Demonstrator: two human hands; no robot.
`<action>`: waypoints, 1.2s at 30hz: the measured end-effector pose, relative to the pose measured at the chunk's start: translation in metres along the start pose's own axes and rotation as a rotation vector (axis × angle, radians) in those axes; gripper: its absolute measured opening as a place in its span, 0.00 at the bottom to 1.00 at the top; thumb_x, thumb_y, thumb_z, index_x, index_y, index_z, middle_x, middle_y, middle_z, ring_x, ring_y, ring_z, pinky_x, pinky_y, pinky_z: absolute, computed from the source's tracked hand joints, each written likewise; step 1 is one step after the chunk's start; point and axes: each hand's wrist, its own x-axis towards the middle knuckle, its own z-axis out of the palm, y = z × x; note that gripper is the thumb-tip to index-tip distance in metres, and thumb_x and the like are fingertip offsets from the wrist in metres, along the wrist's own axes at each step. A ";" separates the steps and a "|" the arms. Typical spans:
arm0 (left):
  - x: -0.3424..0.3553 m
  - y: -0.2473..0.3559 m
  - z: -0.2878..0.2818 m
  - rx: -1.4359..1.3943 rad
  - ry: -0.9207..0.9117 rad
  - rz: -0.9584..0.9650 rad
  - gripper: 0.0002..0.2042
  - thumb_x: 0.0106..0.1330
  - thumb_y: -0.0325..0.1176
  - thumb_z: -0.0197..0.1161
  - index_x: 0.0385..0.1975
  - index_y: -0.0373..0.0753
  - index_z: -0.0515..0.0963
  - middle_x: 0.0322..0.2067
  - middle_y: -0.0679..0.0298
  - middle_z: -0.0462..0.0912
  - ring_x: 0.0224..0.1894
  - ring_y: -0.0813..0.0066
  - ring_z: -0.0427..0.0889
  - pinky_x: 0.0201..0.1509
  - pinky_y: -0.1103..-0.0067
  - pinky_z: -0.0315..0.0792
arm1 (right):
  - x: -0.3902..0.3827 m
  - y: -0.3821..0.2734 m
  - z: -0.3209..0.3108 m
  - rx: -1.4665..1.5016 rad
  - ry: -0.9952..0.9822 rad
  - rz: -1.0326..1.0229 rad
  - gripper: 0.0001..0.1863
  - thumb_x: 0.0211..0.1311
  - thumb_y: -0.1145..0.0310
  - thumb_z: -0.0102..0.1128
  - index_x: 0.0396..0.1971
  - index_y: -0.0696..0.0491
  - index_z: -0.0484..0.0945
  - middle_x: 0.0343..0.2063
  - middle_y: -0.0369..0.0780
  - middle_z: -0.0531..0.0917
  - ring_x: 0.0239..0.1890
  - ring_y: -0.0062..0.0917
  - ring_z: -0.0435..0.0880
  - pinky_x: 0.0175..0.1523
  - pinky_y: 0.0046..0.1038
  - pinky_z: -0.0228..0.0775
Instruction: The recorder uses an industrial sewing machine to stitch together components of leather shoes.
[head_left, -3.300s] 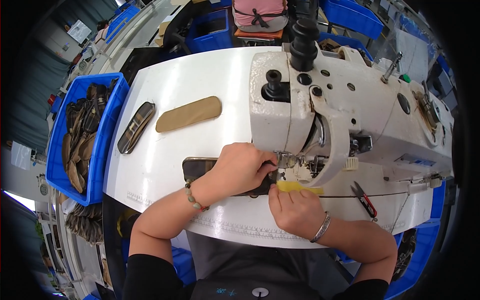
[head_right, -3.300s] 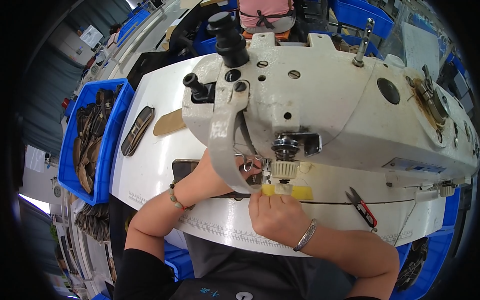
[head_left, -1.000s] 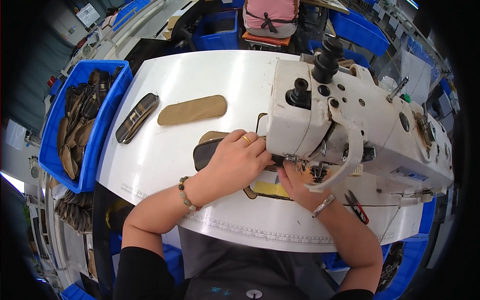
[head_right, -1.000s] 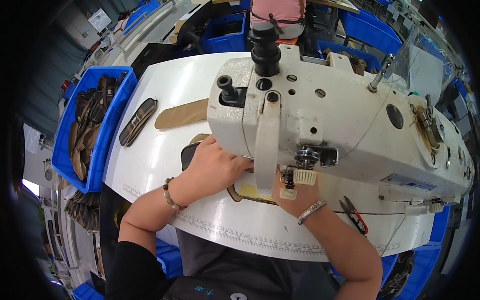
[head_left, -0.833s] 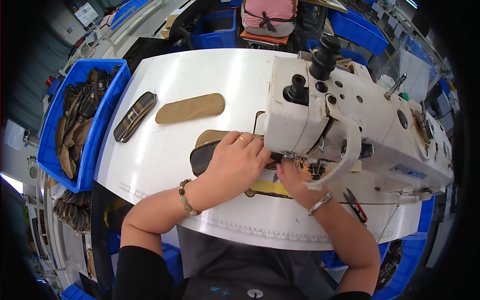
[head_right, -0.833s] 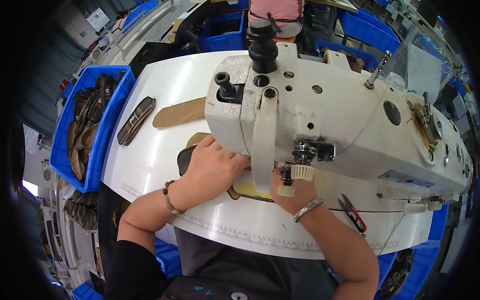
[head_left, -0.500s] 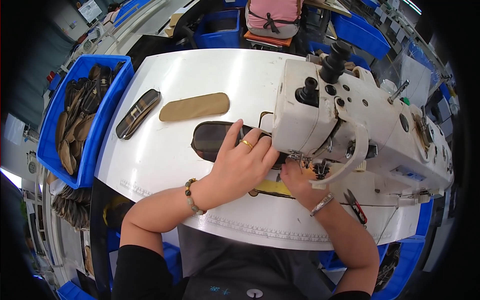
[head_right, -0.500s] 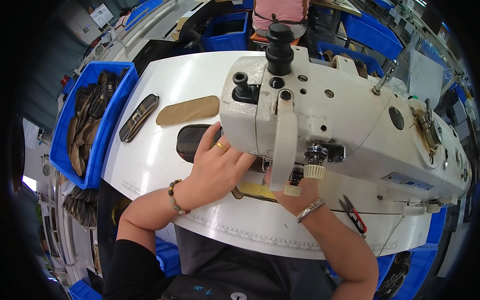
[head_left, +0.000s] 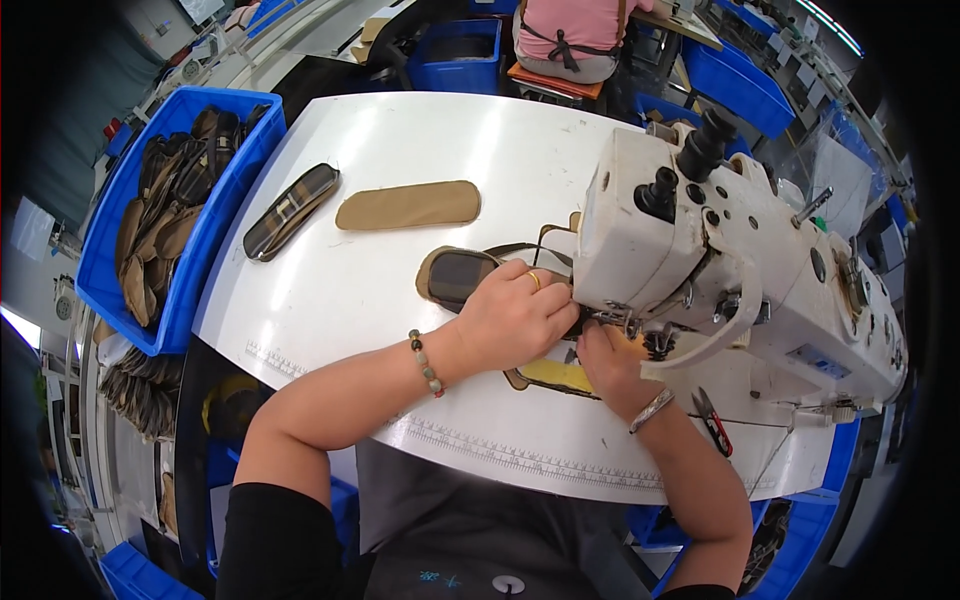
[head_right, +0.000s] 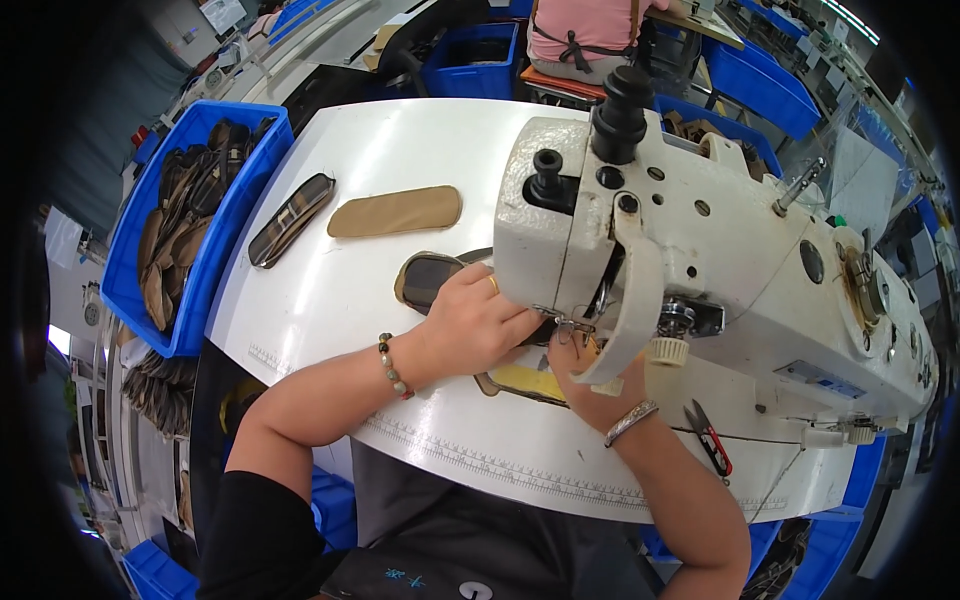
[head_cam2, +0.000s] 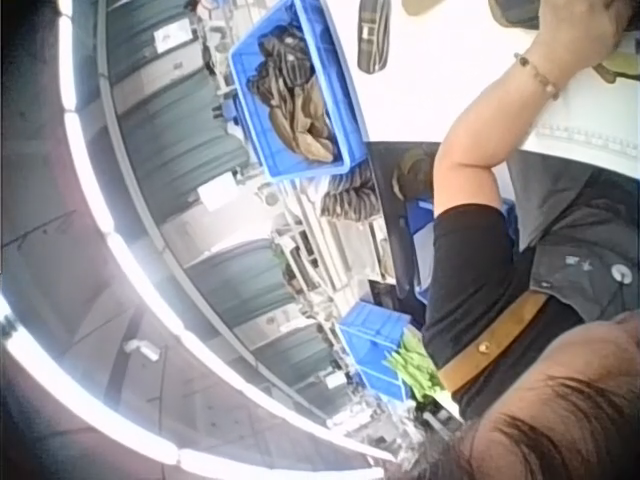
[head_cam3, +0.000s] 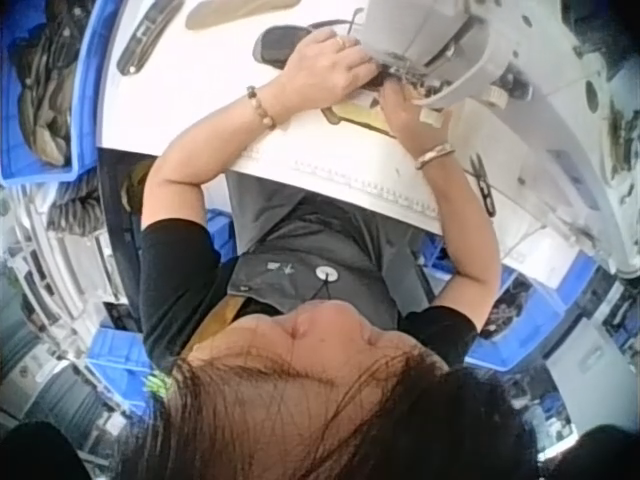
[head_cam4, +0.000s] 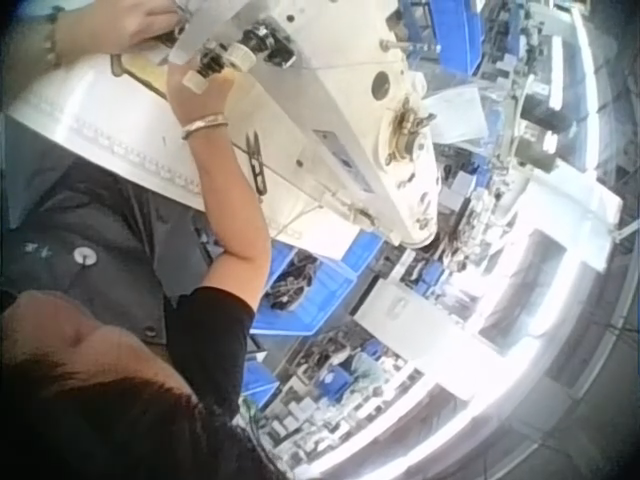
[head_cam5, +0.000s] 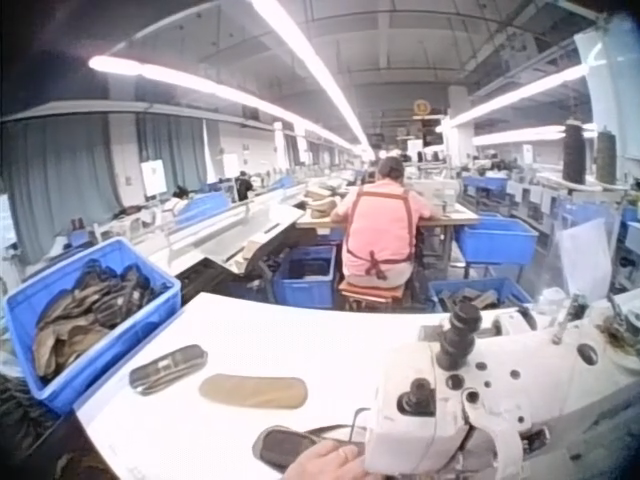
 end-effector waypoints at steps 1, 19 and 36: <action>-0.001 0.000 -0.001 0.001 -0.001 -0.002 0.06 0.47 0.34 0.62 0.25 0.44 0.77 0.26 0.71 0.73 0.31 0.75 0.75 0.37 0.78 0.66 | -0.001 0.001 0.002 0.015 -0.005 -0.023 0.03 0.55 0.72 0.61 0.29 0.52 0.79 0.28 0.36 0.84 0.27 0.31 0.84 0.31 0.37 0.74; 0.015 -0.013 -0.036 -0.238 -0.308 -0.147 0.16 0.56 0.49 0.70 0.38 0.46 0.85 0.35 0.72 0.78 0.44 0.71 0.75 0.52 0.70 0.65 | -0.005 0.001 -0.010 -0.032 -0.082 -0.092 0.10 0.60 0.71 0.57 0.41 0.50 0.80 0.38 0.36 0.85 0.38 0.28 0.87 0.29 0.30 0.79; 0.012 -0.011 -0.023 -0.250 -0.448 -0.167 0.09 0.60 0.37 0.67 0.40 0.50 0.86 0.43 0.72 0.81 0.52 0.71 0.75 0.65 0.60 0.62 | 0.004 0.000 -0.054 0.170 -0.083 0.137 0.04 0.52 0.71 0.64 0.29 0.53 0.84 0.22 0.38 0.83 0.21 0.34 0.81 0.24 0.35 0.72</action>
